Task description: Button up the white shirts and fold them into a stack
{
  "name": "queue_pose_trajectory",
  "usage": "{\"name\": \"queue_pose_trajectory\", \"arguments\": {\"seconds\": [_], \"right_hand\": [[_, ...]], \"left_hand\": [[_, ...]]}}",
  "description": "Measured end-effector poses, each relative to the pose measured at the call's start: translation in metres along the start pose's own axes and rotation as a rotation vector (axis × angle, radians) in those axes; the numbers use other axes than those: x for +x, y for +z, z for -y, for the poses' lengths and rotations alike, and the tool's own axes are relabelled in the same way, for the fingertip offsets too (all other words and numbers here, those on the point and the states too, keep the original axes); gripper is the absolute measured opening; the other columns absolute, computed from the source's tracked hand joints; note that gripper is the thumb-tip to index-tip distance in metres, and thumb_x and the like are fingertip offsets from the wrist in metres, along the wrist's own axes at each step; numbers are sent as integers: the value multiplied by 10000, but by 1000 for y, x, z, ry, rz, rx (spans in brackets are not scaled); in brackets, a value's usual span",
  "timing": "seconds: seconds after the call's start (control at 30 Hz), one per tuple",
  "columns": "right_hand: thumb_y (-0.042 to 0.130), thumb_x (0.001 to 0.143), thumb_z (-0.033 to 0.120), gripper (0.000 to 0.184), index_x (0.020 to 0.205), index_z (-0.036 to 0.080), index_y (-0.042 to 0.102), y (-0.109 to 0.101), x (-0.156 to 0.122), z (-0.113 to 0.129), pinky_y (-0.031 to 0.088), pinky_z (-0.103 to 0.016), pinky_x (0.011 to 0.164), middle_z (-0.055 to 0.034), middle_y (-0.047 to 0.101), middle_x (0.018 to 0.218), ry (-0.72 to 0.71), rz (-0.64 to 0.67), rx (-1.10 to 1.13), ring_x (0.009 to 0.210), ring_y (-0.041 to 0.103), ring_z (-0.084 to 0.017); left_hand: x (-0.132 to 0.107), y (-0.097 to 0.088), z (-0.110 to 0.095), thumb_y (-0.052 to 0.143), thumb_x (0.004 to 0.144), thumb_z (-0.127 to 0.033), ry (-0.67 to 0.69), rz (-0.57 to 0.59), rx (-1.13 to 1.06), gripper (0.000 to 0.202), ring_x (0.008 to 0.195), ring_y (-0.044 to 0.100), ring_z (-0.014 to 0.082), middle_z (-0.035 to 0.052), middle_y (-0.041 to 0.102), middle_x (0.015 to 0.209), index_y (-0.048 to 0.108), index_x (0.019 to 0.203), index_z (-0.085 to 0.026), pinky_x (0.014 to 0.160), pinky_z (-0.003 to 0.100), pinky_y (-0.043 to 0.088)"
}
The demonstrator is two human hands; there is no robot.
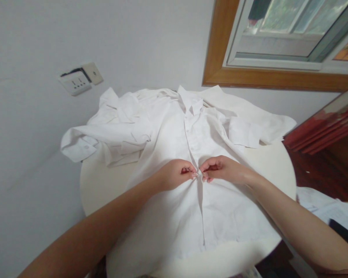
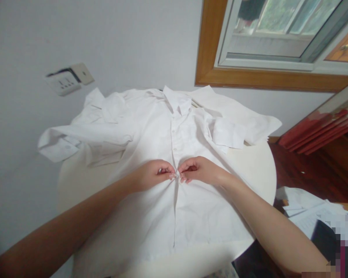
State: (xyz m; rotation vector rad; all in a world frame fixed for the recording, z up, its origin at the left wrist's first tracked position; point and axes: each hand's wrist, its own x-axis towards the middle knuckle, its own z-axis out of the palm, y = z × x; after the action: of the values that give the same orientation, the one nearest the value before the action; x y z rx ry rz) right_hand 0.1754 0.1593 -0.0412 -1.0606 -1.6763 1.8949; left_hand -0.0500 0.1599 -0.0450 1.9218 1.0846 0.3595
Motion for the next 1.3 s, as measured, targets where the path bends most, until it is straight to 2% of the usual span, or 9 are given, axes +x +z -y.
{"name": "queue_pose_trajectory", "arguments": {"seconds": [0.33, 0.53, 0.7, 0.8, 1.03, 1.3], "right_hand": [[778, 682, 402, 286, 774, 156, 666, 9, 6, 2, 471, -211, 527, -1, 638, 700, 74, -105, -87, 648, 609, -113], [732, 735, 438, 296, 760, 172, 605, 12, 8, -6, 395, -206, 447, 27, 561, 629, 2, -131, -219, 533, 528, -94], [679, 795, 311, 160, 732, 177, 618, 14, 7, -8, 351, -226, 535, 24, 561, 649, -156, -271, -640, 564, 468, -92], [656, 818, 269, 117, 748, 180, 628, 16, 6, -7, 351, -235, 583, 12, 577, 697, -212, -280, -770, 611, 487, -104], [652, 823, 232, 94, 758, 181, 608, 17, 4, -4, 351, -236, 612, 10, 570, 725, -241, -236, -781, 636, 493, -111], [655, 819, 234, 118, 738, 189, 582, 22, 4, -5, 342, -238, 596, 15, 559, 707, -235, -292, -765, 633, 491, -115]], "left_hand": [[1, -1, -1, 550, 824, -374, 43, -8, 118, 241, 611, 489, 106, -27, 588, 651, 680, 813, -171, 581, 215, 345], [1, 0, -1, 538, 820, -312, 53, -39, 197, 197, 612, 508, 111, -15, 600, 668, 677, 807, -173, 582, 226, 336], [1, 1, -4, 537, 803, -262, 62, -63, 219, 159, 622, 519, 114, -15, 611, 684, 673, 795, -180, 602, 228, 352], [1, 1, -5, 532, 809, -260, 86, -71, 226, 162, 635, 524, 114, -12, 615, 696, 669, 782, -179, 630, 229, 368], [2, 2, -5, 527, 791, -227, 98, -80, 257, 150, 667, 532, 132, 2, 620, 702, 665, 765, -177, 658, 242, 377], [2, 3, -4, 518, 804, -236, 82, -77, 266, 154, 644, 508, 129, -5, 585, 671, 649, 752, -174, 630, 243, 353]]}}
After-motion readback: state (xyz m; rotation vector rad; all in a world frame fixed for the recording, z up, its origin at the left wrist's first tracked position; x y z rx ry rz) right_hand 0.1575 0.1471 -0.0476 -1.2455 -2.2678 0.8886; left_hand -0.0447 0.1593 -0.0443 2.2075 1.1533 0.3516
